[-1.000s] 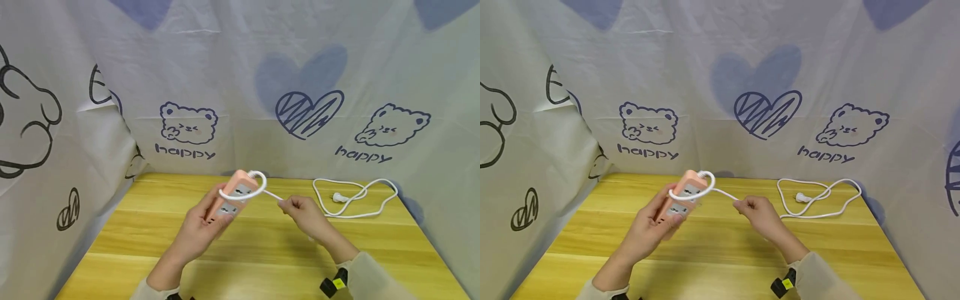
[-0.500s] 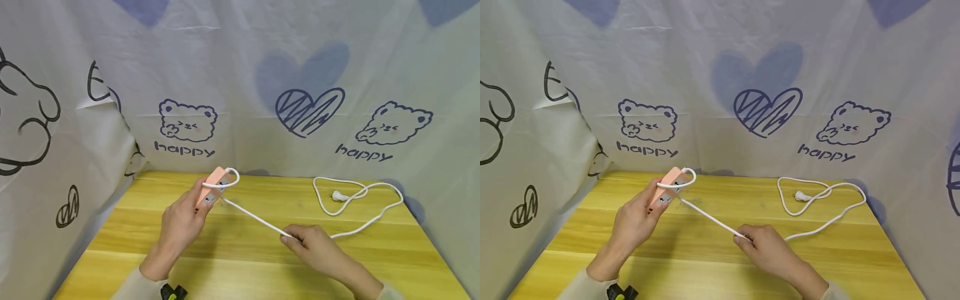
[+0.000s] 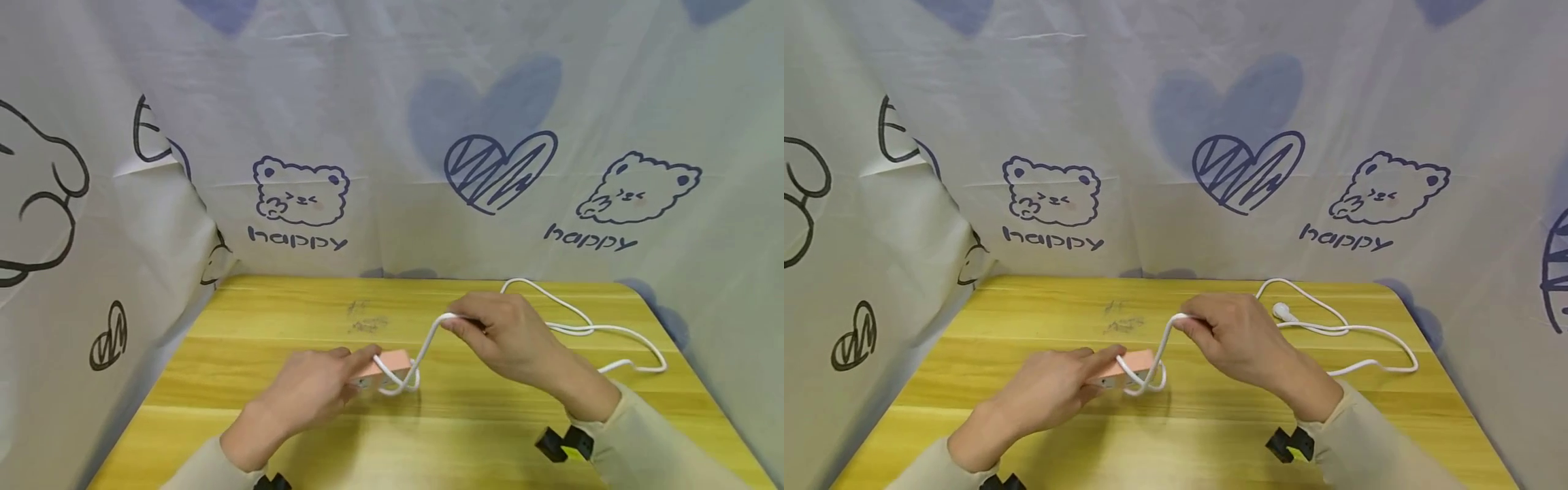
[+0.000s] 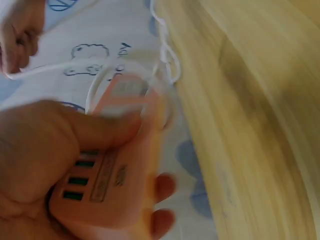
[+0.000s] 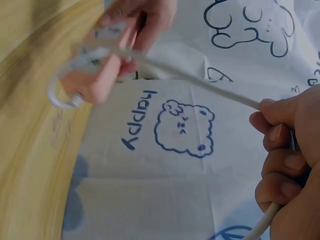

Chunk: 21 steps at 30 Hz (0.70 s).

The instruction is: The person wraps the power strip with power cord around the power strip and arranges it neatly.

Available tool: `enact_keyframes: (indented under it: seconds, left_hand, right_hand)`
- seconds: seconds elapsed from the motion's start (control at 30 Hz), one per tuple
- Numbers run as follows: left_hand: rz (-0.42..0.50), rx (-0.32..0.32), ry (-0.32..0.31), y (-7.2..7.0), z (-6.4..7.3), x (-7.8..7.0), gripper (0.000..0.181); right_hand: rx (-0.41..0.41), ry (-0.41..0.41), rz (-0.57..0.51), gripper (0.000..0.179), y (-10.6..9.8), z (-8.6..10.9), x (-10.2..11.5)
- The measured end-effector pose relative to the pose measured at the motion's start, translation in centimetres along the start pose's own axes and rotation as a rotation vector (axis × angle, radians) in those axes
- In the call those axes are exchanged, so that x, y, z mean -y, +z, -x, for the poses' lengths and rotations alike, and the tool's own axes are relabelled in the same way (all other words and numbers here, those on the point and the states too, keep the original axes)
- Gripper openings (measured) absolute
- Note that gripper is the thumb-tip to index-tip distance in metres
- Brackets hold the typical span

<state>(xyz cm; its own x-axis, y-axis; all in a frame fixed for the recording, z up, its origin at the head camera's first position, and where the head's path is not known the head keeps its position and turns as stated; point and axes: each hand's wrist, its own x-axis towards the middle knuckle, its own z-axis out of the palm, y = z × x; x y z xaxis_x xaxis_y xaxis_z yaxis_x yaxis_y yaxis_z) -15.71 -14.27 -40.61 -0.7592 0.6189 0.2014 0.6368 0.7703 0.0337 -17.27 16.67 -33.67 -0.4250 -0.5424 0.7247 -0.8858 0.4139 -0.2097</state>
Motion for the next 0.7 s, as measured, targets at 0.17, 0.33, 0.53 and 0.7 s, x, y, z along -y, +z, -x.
enact_keyframes:
  seconds: [0.17,0.33,0.53,0.7]
  left_hand:
    - [0.115,0.126,0.123,-0.8,0.3,-1.5,0.054]
    - [0.281,0.129,0.216,-1.4,0.5,-2.6,0.054]
    - [0.598,0.050,0.143,-2.2,1.1,-2.7,0.064]
    - [0.953,0.000,-0.016,-2.4,1.3,-2.6,0.067]
  right_hand:
    - [0.052,0.075,-0.043,0.012,1.1,-1.6,-0.3]
    - [0.123,0.358,-0.099,0.010,2.5,-2.5,-1.4]
    - [0.149,0.784,-0.297,0.020,3.8,0.0,-4.2]
    - [0.147,0.838,-0.466,0.020,6.0,2.2,-3.8]
